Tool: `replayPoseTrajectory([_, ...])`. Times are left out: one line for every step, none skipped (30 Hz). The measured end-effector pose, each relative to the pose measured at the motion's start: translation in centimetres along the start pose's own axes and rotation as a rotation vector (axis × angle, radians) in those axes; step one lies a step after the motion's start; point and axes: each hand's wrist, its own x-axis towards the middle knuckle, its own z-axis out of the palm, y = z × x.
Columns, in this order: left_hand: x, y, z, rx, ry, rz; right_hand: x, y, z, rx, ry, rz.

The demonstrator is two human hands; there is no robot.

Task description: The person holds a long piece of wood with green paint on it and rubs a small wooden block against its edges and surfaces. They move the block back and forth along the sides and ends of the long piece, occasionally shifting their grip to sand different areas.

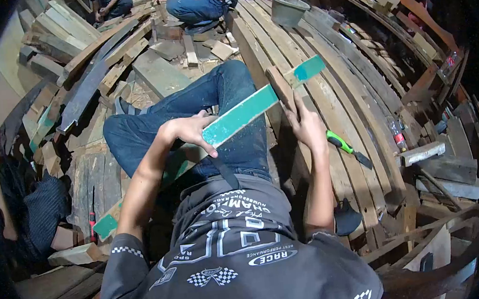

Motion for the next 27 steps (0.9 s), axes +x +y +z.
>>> replayPoseTrajectory([-1.1,1.2,-0.7,-0.038,-0.007,-0.038,-0.6,-0.6,0.3,0.038,-0.006,0.041])
replayPoseTrajectory([-1.0,0.9,-0.6,-0.034,-0.010,-0.034,-1.2,-0.3,0.7,0.050,-0.069,-0.131])
replayPoseTrajectory([-0.8,0.6,-0.5,-0.030,-0.014,-0.030,-1.6,0.1,1.1,0.060,-0.132,-0.302])
replayPoseTrajectory([-1.0,0.6,-0.4,-0.032,-0.001,-0.054,-1.8,-0.2,0.5,0.152,-0.275,-0.393])
replayPoseTrajectory([-0.4,-0.3,0.0,-0.054,-0.013,-0.024,-1.8,-0.5,-0.2,0.242,-0.419,-0.485])
replayPoseTrajectory([-0.3,-0.5,0.3,-0.035,0.006,-0.028,-1.4,0.3,-0.3,0.193,-0.392,-0.403])
replayPoseTrajectory([-0.4,-0.4,0.4,-0.019,0.021,-0.034,-1.4,1.1,-0.3,0.109,-0.187,-0.462])
replayPoseTrajectory([-0.2,-0.4,0.3,-0.022,0.005,-0.009,-1.2,2.1,0.0,0.119,-0.082,-0.340])
replayPoseTrajectory([-0.3,-0.2,0.1,-0.043,-0.008,-0.029,-0.8,2.7,0.3,0.129,0.024,-0.219])
replayPoseTrajectory([-0.6,0.2,-0.2,-0.064,-0.024,-0.049,-1.2,0.2,-0.5,0.032,-0.002,-0.029])
replayPoseTrajectory([-0.9,0.7,-0.4,-0.083,-0.043,-0.068,-2.0,-2.4,-1.7,0.031,-0.125,0.085])
replayPoseTrajectory([-1.3,1.2,-1.0,-0.115,-0.066,-0.064,-2.0,-0.9,-0.7,0.095,-0.135,-0.089])
replayPoseTrajectory([-1.0,0.7,-0.8,-0.100,-0.051,-0.045,-2.2,-0.1,-0.1,0.161,-0.143,-0.261])
replayPoseTrajectory([-0.5,-0.2,-0.3,-0.085,-0.037,-0.025,-2.1,0.7,-0.5,0.146,-0.268,-0.293])
replayPoseTrajectory([-0.5,-0.1,-0.2,-0.072,-0.023,-0.004,-2.0,0.7,-1.2,0.214,-0.305,-0.347])
replayPoseTrajectory([-0.5,-0.1,-0.2,-0.102,-0.028,0.004,-1.6,1.4,-1.6,0.206,-0.247,-0.274])
replayPoseTrajectory([-0.4,-0.1,-0.2,-0.136,-0.038,0.013,-1.4,2.1,-1.7,0.197,-0.191,-0.198])
replayPoseTrajectory([-0.4,0.2,-0.2,-0.098,-0.027,-0.003,-1.3,2.4,-1.3,0.149,-0.056,-0.008])
replayPoseTrajectory([-1.1,1.2,-0.7,-0.080,-0.021,-0.026,-1.1,1.2,-0.6,0.203,0.100,0.002])
replayPoseTrajectory([-0.7,0.8,-0.7,-0.087,-0.048,-0.027,-1.6,0.3,-1.3,0.192,-0.035,0.131])
replayPoseTrajectory([-0.5,0.8,-0.8,-0.092,-0.074,-0.028,-1.8,0.7,-1.0,0.211,-0.083,-0.031])
replayPoseTrajectory([-1.1,1.2,-1.1,-0.102,-0.046,-0.039,-2.0,0.9,-0.8,0.239,-0.134,-0.192])
replayPoseTrajectory([-1.0,0.8,-0.7,-0.081,-0.034,-0.032,-2.1,1.0,-0.7,0.264,-0.262,-0.312])
replayPoseTrajectory([-0.9,0.7,-0.6,-0.059,-0.019,-0.027,-2.2,0.7,-1.3,0.264,-0.308,-0.314])
replayPoseTrajectory([-0.8,0.5,-0.4,-0.043,-0.002,-0.022,-2.0,0.6,-1.6,0.261,-0.358,-0.317])
replayPoseTrajectory([-0.6,0.3,-0.4,-0.054,-0.017,-0.008,-1.8,0.9,-1.9,0.264,-0.275,-0.233])
replayPoseTrajectory([-0.3,0.3,-0.6,-0.062,-0.047,-0.001,-1.7,1.2,-2.0,0.264,-0.194,-0.147])
